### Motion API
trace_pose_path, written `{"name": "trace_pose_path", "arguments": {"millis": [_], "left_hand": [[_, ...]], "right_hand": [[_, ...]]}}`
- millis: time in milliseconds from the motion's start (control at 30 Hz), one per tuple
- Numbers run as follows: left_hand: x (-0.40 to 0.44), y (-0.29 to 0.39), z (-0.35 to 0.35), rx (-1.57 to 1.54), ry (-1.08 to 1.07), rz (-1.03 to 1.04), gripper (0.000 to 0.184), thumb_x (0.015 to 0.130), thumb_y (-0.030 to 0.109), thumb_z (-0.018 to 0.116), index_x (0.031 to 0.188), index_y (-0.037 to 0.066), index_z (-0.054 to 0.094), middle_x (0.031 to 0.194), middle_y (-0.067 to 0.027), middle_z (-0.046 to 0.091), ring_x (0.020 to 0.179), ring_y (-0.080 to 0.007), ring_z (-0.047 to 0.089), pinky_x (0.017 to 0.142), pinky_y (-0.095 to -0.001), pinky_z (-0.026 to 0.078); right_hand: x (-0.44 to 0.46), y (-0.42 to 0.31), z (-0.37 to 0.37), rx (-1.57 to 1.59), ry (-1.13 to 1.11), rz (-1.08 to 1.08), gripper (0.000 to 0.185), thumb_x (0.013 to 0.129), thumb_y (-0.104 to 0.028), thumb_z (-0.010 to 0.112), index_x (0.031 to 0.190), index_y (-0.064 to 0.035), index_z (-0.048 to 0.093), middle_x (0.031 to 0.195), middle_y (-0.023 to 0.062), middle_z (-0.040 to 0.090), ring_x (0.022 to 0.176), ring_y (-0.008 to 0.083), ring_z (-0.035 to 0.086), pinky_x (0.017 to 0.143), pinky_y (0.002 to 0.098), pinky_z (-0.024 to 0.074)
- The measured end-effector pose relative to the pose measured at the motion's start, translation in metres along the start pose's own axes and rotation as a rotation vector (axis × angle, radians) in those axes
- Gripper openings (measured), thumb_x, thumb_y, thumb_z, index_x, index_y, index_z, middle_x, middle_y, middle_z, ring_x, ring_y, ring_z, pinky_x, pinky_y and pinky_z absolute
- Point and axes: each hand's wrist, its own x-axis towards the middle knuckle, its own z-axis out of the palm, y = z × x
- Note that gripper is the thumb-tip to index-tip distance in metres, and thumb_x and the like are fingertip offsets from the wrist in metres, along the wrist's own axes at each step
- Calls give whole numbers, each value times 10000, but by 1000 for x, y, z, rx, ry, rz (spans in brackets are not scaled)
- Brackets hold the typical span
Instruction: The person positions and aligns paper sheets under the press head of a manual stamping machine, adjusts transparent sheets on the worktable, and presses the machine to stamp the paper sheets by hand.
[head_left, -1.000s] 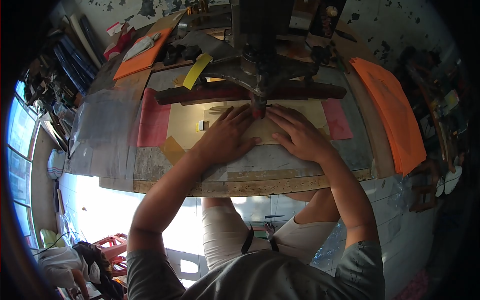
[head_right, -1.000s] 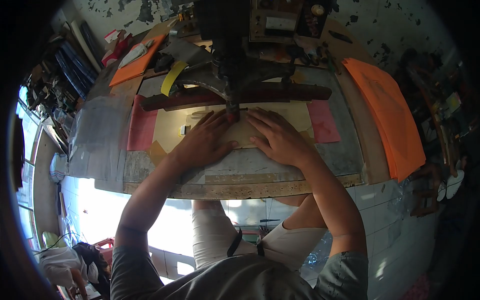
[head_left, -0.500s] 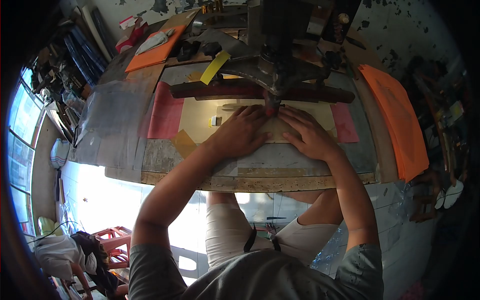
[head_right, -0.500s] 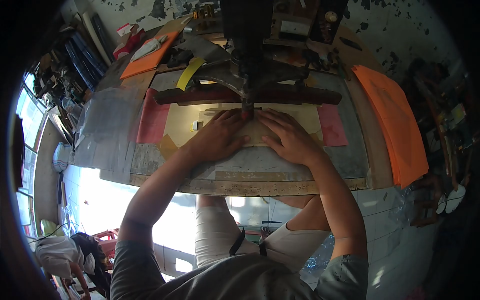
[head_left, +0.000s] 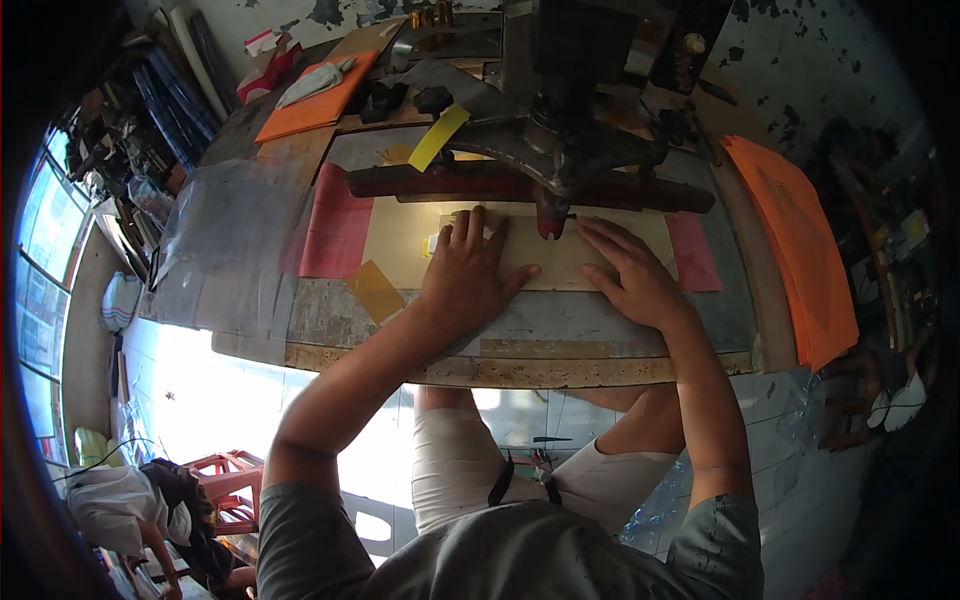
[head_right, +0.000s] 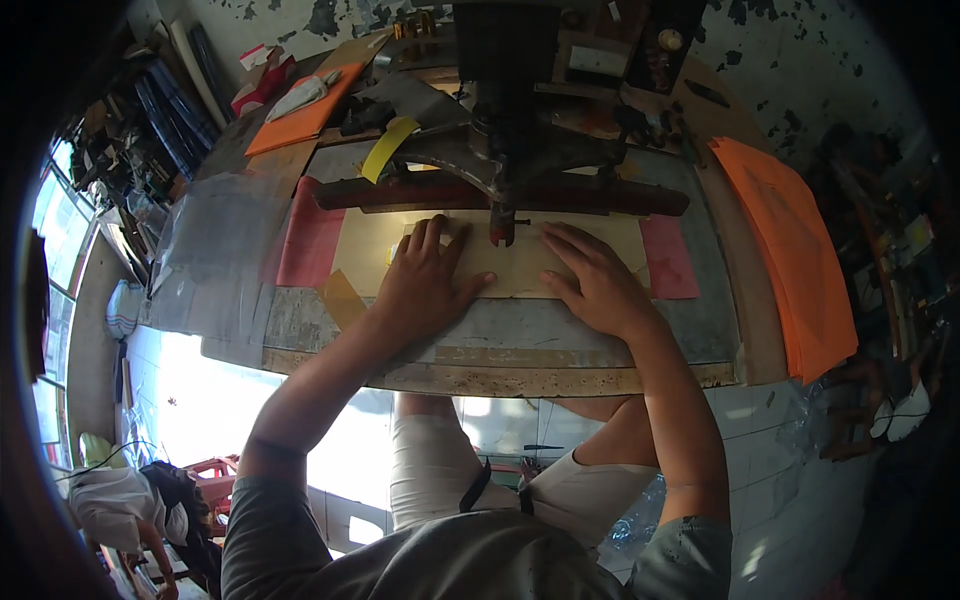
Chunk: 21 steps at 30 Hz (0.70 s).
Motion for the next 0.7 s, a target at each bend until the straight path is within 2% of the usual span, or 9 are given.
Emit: {"name": "trace_pose_path", "arguments": {"millis": [167, 267, 367, 467, 567, 667, 700], "left_hand": [[1, -6, -10, -50, -85, -49, 803, 1058, 626, 565, 1544, -13, 548, 1452, -298, 537, 1379, -447, 517, 1174, -522, 441], [0, -11, -6, 116, -2, 5, 804, 1053, 625, 578, 1522, -28, 554, 1411, -293, 558, 1345, -439, 538, 1156, -518, 452], [0, -10, -12, 22, -24, -58, 778, 1049, 625, 590, 1438, -48, 594, 1344, -275, 583, 1276, -420, 566, 1127, -512, 456], [0, -13, -11, 74, -40, -100, 751, 1044, 631, 596, 1353, -54, 624, 1283, -255, 600, 1209, -397, 587, 1098, -507, 460], [-2, -19, 0, 122, 73, -83, 729, 1039, 626, 609, 1323, -45, 630, 1234, -245, 606, 1153, -377, 597, 1053, -503, 474], [2, -11, -13, 166, -34, -119, 734, 1040, 603, 619, 1378, -49, 611, 1306, -250, 613, 1218, -386, 604, 1088, -503, 478], [3, -11, -13, 100, -4, -70, 742, 1042, 594, 620, 1406, -52, 596, 1357, -254, 604, 1271, -393, 591, 1118, -506, 466]], "right_hand": [[-2, 6, 0, -11, 58, 50, 463, 1040, -264, 719, 1412, 8, 668, 1519, 159, 627, 1403, 347, 600, 1181, 441, 498], [-3, 3, -4, -11, 101, 80, 416, 1034, -242, 720, 1358, 18, 693, 1448, 173, 665, 1313, 361, 657, 1106, 442, 550], [-3, 1, -5, -12, 155, 156, 366, 1026, -212, 718, 1307, 24, 713, 1366, 181, 704, 1231, 369, 696, 1045, 446, 581], [-5, 6, -6, -44, 204, 178, 330, 1018, -197, 721, 1264, 22, 734, 1298, 188, 731, 1194, 374, 710, 1018, 446, 592], [-5, 7, -5, -68, 226, 241, 312, 1010, -193, 727, 1228, 29, 747, 1254, 195, 745, 1172, 376, 716, 1024, 455, 587], [-4, 3, -9, -179, 182, 276, 357, 1009, -214, 740, 1270, 29, 736, 1313, 201, 730, 1225, 378, 698, 1067, 461, 562], [-4, 1, -9, -139, 173, 200, 395, 1016, -232, 736, 1315, 25, 715, 1368, 202, 705, 1279, 375, 669, 1103, 460, 539]]}}
